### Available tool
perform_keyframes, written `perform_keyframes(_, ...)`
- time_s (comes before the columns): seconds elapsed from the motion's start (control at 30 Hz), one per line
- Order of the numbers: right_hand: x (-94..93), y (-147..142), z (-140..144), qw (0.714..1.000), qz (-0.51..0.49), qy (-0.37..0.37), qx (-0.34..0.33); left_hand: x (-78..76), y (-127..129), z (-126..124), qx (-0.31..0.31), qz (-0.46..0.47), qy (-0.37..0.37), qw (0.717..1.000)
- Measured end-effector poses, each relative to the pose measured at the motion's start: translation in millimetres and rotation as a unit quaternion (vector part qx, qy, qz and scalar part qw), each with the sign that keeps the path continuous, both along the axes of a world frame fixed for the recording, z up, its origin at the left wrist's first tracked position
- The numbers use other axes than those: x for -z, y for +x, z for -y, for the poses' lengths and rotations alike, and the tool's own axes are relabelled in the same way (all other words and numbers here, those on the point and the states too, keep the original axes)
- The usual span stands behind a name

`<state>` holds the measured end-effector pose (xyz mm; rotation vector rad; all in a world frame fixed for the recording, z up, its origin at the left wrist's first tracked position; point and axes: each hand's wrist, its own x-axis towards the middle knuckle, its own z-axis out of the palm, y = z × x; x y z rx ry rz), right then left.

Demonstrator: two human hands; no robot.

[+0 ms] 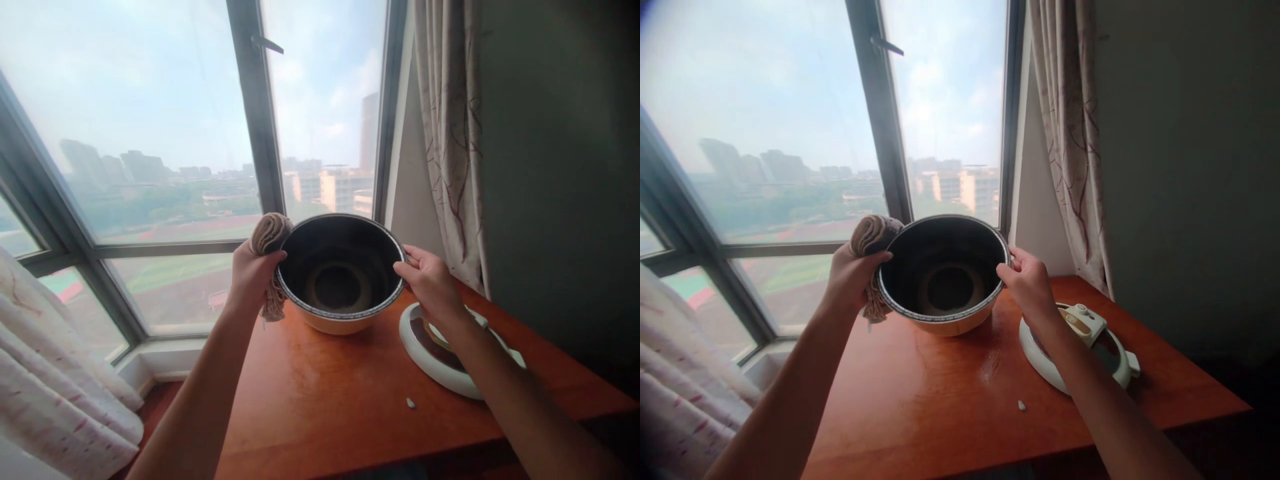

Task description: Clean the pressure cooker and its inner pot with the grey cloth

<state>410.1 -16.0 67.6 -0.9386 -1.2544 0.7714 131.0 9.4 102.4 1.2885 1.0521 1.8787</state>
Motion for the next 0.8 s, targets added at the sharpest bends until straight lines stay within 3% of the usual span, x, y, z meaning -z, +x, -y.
perform_keyframes(0.23,38.8,3.8,66.6,0.990,-0.060,-0.118,-0.047,59.0,-10.7,72.0,-0.011,-0.076,-0.066,0.995)
perform_keyframes(0.37,82.1,9.9,77.2,0.981,-0.046,-0.177,-0.056,105.2,-9.0,95.8,-0.027,-0.104,-0.092,0.990)
perform_keyframes(0.5,117.8,8.2,73.0,0.978,-0.030,-0.201,-0.052,141.0,-7.2,97.8,-0.039,-0.110,-0.146,0.982)
perform_keyframes(0.6,130.0,4.3,68.1,0.979,-0.019,-0.199,-0.032,153.0,-6.9,92.3,-0.050,-0.137,-0.164,0.976)
perform_keyframes(0.8,142.9,1.4,54.3,0.983,-0.029,-0.180,0.012,158.7,-5.5,82.4,-0.060,-0.197,-0.151,0.967)
